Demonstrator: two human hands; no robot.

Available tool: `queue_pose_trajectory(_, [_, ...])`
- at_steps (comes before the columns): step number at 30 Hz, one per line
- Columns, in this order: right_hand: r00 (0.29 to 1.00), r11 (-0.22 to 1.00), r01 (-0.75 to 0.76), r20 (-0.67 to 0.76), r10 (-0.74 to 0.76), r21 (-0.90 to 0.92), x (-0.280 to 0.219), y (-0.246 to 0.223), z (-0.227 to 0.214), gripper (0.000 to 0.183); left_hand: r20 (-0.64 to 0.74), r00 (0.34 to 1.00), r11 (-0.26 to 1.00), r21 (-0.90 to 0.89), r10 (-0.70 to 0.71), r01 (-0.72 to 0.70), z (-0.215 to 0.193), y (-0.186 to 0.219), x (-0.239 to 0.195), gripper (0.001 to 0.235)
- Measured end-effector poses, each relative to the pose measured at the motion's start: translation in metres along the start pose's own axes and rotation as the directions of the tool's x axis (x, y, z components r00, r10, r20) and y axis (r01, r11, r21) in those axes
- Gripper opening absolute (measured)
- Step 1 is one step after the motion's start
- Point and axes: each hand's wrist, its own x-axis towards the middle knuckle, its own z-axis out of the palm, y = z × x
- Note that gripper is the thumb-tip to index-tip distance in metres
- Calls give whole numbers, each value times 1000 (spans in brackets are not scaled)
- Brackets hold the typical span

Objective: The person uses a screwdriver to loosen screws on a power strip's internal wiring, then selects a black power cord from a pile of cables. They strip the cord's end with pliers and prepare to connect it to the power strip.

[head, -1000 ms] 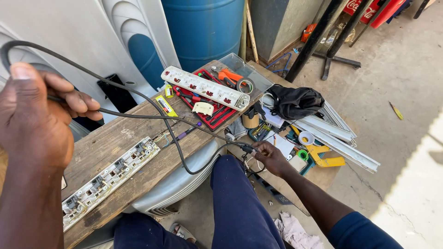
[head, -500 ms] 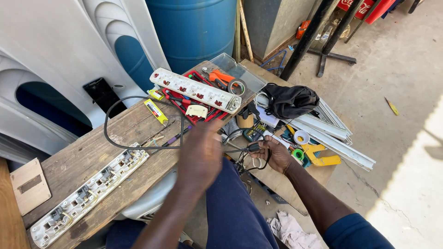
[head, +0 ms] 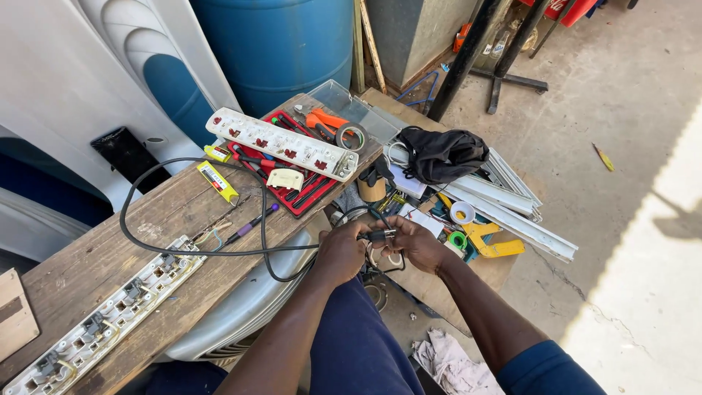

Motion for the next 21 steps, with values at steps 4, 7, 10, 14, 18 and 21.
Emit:
queue_pose_trajectory(4, [995,937,-68,-96,37,-344,-3,5,13,35,92,996,997,-81,6,1,-22,24,-13,36])
queue_pose_trajectory(7, [995,913,-31,-96,-9,-408,-1,-3,9,28,93,994,990,-135,65,-53,-33,31,-18,39])
queue_pose_trajectory(10, [993,937,-32,-120,-11,-348,-1,1,-10,27,270,963,991,-126,-10,46,-68,62,-35,50])
queue_pose_trajectory(14, [990,934,-29,-142,-24,-356,-3,-12,-7,27,108,990,986,131,91,-105,-22,13,-10,29])
queue_pose_trajectory(18, [995,899,-7,-92,-37,-438,-5,-8,10,23,63,997,999,36,32,-35,-38,42,-23,36])
queue_pose_trajectory(21, [991,884,67,-74,-114,-462,14,11,-1,21,-8,1000,999,-33,12,-13,-47,53,-25,33])
